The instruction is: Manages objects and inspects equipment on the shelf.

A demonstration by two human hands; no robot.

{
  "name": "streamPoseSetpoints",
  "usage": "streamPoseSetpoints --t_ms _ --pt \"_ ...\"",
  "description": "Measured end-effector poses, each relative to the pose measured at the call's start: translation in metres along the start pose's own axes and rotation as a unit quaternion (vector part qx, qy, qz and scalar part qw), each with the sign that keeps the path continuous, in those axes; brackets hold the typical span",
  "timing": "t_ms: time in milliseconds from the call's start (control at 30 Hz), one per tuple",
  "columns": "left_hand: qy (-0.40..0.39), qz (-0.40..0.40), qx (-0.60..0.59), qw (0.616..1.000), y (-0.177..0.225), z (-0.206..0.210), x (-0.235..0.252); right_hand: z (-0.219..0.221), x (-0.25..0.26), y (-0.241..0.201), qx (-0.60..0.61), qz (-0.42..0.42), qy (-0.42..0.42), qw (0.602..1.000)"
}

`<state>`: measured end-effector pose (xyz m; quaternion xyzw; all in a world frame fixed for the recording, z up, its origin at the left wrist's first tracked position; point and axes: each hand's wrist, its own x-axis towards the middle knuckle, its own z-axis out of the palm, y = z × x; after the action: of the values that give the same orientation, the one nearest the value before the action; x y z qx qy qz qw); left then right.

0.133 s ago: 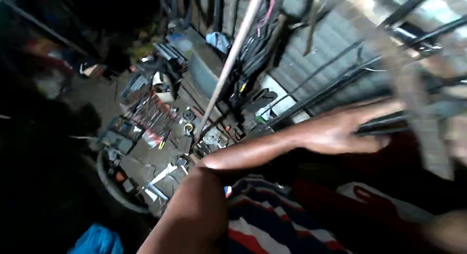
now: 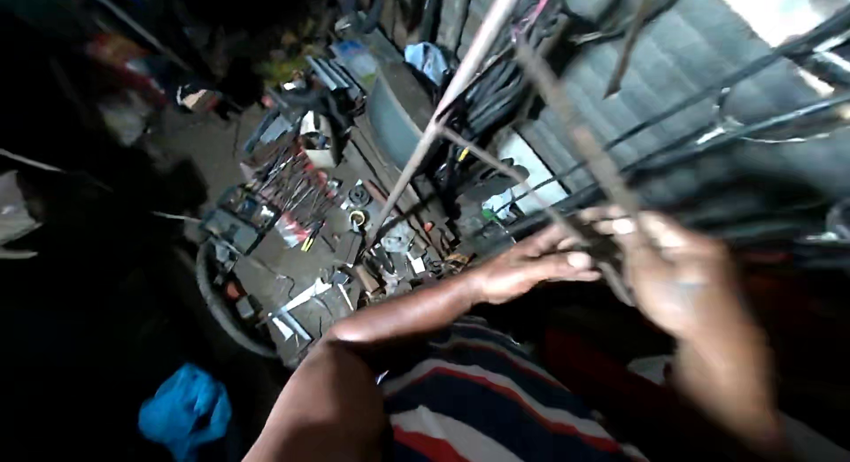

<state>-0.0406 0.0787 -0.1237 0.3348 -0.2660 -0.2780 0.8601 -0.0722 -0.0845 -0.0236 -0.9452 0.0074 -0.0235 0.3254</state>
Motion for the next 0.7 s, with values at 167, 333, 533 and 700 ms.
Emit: streamPoseSetpoints --t_ms 167,333,533,700 --pt "0.414 -0.077 -0.077 0.904 -0.060 -0.069 -0.064 0.141 0.030 0.025 -0.097 0.064 -0.316 0.942" --pt "0.591 -0.249 -0.082 0.763 -0.108 -0.178 -0.164 0.209 0.032 0.073 -0.045 0.057 -0.473 0.878" --pt "0.616 -0.443 0.065 0.648 -0.159 -0.221 -0.304 0.217 0.001 0.147 -0.075 0.064 -0.513 0.853" --pt "0.630 -0.485 0.128 0.592 -0.145 -0.234 -0.325 0.187 -0.047 0.185 -0.084 0.038 -0.520 0.849"
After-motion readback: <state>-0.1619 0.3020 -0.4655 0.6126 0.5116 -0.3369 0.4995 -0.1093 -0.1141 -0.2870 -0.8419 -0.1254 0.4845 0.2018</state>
